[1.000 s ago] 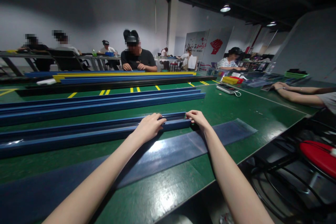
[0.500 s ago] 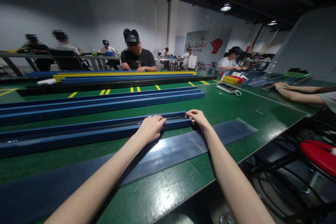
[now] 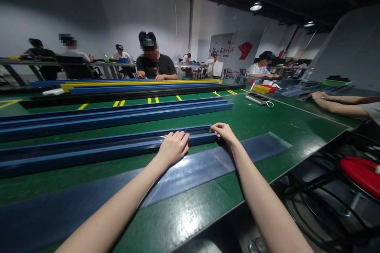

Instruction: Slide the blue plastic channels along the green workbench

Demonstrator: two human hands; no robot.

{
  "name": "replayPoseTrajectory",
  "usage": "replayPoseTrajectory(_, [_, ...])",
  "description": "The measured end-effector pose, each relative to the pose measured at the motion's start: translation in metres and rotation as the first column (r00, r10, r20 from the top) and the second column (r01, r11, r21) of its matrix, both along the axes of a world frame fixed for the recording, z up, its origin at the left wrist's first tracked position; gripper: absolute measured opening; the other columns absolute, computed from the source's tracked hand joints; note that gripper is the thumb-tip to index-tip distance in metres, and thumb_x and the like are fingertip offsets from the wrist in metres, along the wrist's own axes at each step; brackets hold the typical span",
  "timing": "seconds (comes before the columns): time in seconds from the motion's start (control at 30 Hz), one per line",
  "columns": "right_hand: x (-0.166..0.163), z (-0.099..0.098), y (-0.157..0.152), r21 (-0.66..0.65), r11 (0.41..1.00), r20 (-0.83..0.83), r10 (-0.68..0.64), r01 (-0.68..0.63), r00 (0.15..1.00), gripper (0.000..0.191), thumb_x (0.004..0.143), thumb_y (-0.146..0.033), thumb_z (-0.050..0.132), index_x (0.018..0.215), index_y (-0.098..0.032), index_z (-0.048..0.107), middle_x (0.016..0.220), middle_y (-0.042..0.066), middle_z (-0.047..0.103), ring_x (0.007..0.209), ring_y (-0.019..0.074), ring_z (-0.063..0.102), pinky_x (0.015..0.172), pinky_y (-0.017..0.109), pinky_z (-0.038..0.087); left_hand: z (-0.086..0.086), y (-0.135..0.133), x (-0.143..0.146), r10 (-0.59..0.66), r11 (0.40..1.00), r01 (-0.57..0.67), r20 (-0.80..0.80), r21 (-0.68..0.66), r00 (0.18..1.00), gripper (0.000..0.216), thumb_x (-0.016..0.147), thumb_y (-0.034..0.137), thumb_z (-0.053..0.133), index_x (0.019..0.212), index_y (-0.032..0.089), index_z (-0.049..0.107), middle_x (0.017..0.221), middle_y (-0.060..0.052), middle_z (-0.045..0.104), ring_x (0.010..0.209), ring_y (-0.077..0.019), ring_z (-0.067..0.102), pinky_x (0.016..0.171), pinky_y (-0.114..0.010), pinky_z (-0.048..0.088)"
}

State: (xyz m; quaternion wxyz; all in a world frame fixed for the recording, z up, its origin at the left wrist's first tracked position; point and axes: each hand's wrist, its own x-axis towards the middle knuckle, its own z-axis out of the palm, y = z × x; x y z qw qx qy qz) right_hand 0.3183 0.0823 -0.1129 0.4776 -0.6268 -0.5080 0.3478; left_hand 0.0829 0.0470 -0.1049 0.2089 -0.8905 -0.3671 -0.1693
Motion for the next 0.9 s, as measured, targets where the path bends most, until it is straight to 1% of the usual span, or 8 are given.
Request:
replayPoseTrajectory(0.1, [0.000,-0.001,0.000,0.000,1.000,0.013,0.001,-0.001,1.000,0.011,0.062,-0.025,0.056,0.062,-0.015,0.059,0.057,0.000,0.059,0.048,0.0071,0.047,0.042,0.017,0.036,-0.003,0.000,0.000,-0.003,1.000,0.003,0.018,0.017,1.000,0.024,0.083,0.022,0.038,0.100,0.014,0.053,0.091,-0.010,0.058,0.083,-0.0206,0.052,0.071,-0.032,0.037])
replayPoseTrajectory(0.27, [0.001,-0.002,0.000,0.000,1.000,0.030,-0.003,0.003,1.000,0.011,0.062,-0.026,0.056,0.061,-0.015,0.059,0.057,0.000,0.060,0.048,0.0073,0.048,0.043,0.017,0.036,-0.002,-0.001,0.000,-0.011,1.000,0.011,0.018,0.018,1.000,0.025,0.084,0.021,0.036,0.101,0.012,0.053,0.090,-0.010,0.059,0.083,-0.0210,0.053,0.071,-0.033,0.037])
replayPoseTrajectory(0.47, [0.002,-0.004,0.002,0.001,1.000,0.050,0.007,-0.007,0.999,0.011,0.062,-0.026,0.057,0.060,-0.015,0.058,0.056,0.000,0.059,0.048,0.0073,0.048,0.043,0.017,0.037,-0.002,-0.005,0.005,0.040,0.998,-0.039,-0.009,0.055,0.999,0.022,0.083,0.017,0.035,0.090,0.012,0.056,0.086,-0.010,0.059,0.081,-0.0214,0.053,0.069,-0.033,0.036])
replayPoseTrajectory(0.67, [0.004,-0.008,0.006,0.009,1.000,0.063,0.023,-0.023,0.998,0.014,0.062,-0.029,0.057,0.060,-0.015,0.057,0.056,-0.001,0.057,0.047,0.0067,0.047,0.042,0.016,0.036,0.000,-0.009,0.005,0.111,0.991,-0.111,0.006,0.079,0.994,0.027,0.084,0.023,0.038,0.103,0.014,0.055,0.092,-0.012,0.058,0.086,-0.0248,0.051,0.067,-0.034,0.036])
replayPoseTrajectory(0.77, [0.005,-0.009,0.006,0.012,1.000,0.073,0.021,-0.022,0.997,0.014,0.062,-0.029,0.057,0.061,-0.015,0.057,0.055,-0.001,0.057,0.047,0.0066,0.047,0.042,0.016,0.036,0.001,-0.010,0.005,0.133,0.988,-0.133,0.010,0.075,0.991,0.026,0.084,0.024,0.038,0.101,0.014,0.055,0.092,-0.012,0.058,0.086,-0.0252,0.051,0.067,-0.035,0.036])
replayPoseTrajectory(0.9, [0.005,-0.009,0.006,0.010,1.000,0.087,0.014,-0.015,0.996,0.014,0.062,-0.029,0.057,0.061,-0.016,0.058,0.056,-0.001,0.058,0.047,0.0068,0.048,0.043,0.017,0.037,0.000,-0.010,0.005,0.124,0.991,-0.125,0.035,0.040,0.992,0.026,0.084,0.024,0.038,0.099,0.013,0.056,0.090,-0.012,0.058,0.083,-0.0242,0.052,0.068,-0.034,0.035])
